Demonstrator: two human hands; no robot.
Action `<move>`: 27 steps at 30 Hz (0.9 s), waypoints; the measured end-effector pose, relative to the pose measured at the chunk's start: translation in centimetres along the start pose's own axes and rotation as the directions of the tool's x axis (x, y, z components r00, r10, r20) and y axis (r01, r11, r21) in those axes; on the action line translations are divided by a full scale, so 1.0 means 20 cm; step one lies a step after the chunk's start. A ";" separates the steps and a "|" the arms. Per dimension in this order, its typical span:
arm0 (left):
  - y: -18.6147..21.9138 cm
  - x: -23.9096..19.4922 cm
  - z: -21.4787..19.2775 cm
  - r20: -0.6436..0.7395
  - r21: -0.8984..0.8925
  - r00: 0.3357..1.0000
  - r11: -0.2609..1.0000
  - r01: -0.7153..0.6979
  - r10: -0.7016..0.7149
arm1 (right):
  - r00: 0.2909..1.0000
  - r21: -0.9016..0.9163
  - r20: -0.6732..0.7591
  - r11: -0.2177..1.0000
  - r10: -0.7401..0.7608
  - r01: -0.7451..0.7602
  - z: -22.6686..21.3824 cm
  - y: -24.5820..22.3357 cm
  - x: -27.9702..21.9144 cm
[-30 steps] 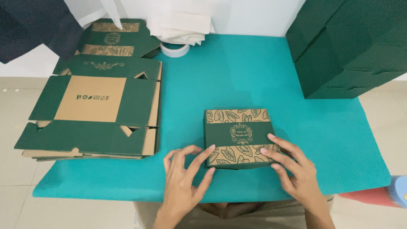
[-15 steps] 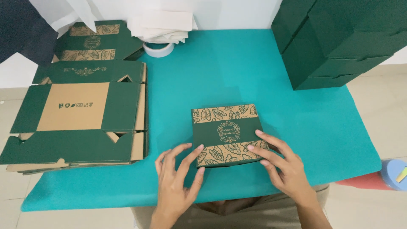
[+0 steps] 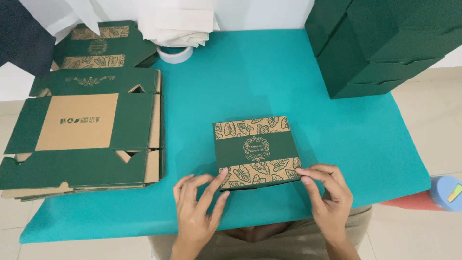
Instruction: The person assembles a flat-packed cardboard box by folding its sides and tucking in the flaps. They then place a decorative lid on top to complete the box.
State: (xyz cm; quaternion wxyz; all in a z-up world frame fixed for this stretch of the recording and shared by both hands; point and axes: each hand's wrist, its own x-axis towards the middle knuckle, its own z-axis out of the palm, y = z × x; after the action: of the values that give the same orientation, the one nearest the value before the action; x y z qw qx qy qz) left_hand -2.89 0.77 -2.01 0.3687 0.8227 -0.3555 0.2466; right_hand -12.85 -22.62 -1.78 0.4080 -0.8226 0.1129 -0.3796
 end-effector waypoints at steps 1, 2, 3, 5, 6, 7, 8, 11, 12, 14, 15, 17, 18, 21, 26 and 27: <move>0.00 0.00 0.00 0.000 -0.001 1.000 1.000 -0.001 0.001 | 1.000 -0.001 -0.001 1.000 0.000 0.000 0.00 -0.01 0.00; 0.00 0.00 0.01 0.001 0.004 1.000 1.000 0.002 -0.002 | 1.000 -0.002 -0.002 1.000 0.013 -0.013 0.00 -0.02 0.01; -0.01 -0.01 0.01 0.002 0.010 1.000 1.000 0.006 -0.006 | 1.000 -0.002 -0.001 1.000 0.027 -0.027 -0.01 -0.03 0.01; -0.01 -0.01 0.01 0.010 0.003 1.000 1.000 0.012 -0.012 | 0.999 -0.001 0.011 0.999 0.048 -0.048 -0.01 -0.06 0.02; -0.01 -0.01 0.00 0.017 -0.004 1.000 1.000 0.016 -0.016 | 0.997 0.000 0.022 0.998 0.069 -0.069 -0.02 -0.07 0.02; 0.00 -0.01 0.00 0.018 -0.003 1.000 1.000 0.018 -0.018 | 0.997 0.001 0.024 0.998 0.069 -0.069 -0.02 -0.07 0.02; 0.00 0.00 0.00 0.015 -0.002 1.000 1.000 0.015 -0.015 | 0.997 -0.014 0.015 0.997 0.081 -0.080 -0.02 -0.07 0.02; 0.00 0.00 0.00 0.011 -0.002 1.000 1.000 0.008 -0.008 | 0.992 -0.005 0.016 0.992 0.129 -0.129 -0.02 -0.06 0.01; 0.00 0.00 0.00 0.009 -0.002 1.000 1.000 0.005 -0.005 | 0.986 0.020 0.028 0.986 0.165 -0.165 -0.03 -0.06 0.01; 0.00 -0.01 0.00 0.016 -0.001 1.000 1.000 0.008 -0.008 | 0.985 0.040 0.038 0.985 0.168 -0.169 -0.03 -0.06 0.02; 0.00 -0.01 0.00 0.023 -0.001 1.000 1.000 0.012 -0.012 | 0.984 0.061 0.049 0.983 0.170 -0.172 -0.03 -0.07 0.03; 0.00 0.00 0.00 0.022 0.008 1.000 1.000 0.004 -0.004 | 0.984 0.046 0.053 0.984 0.169 -0.171 -0.04 -0.06 0.03; 0.00 0.00 0.00 0.021 0.017 1.000 1.000 -0.003 0.002 | 0.984 0.032 0.058 0.985 0.167 -0.169 -0.04 -0.06 0.03; 0.00 0.00 0.00 0.016 0.012 1.000 1.000 -0.002 0.002 | 0.972 0.089 0.059 0.968 0.229 -0.233 -0.04 -0.02 0.01; -0.01 -0.01 0.00 0.027 0.010 0.999 1.000 0.023 -0.023 | 0.992 0.019 0.059 0.994 0.110 -0.112 -0.04 -0.01 0.02; 0.00 0.00 0.00 0.035 0.026 0.999 0.999 0.026 -0.027 | 0.998 -0.043 0.061 0.999 -0.017 0.020 -0.04 -0.02 0.03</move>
State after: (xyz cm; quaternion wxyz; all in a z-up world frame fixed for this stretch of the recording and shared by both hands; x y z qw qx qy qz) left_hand -2.87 0.88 -2.06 0.3553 0.8361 -0.3479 0.2316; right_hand -13.04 -23.06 -0.86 0.3895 -0.8435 0.1013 -0.3558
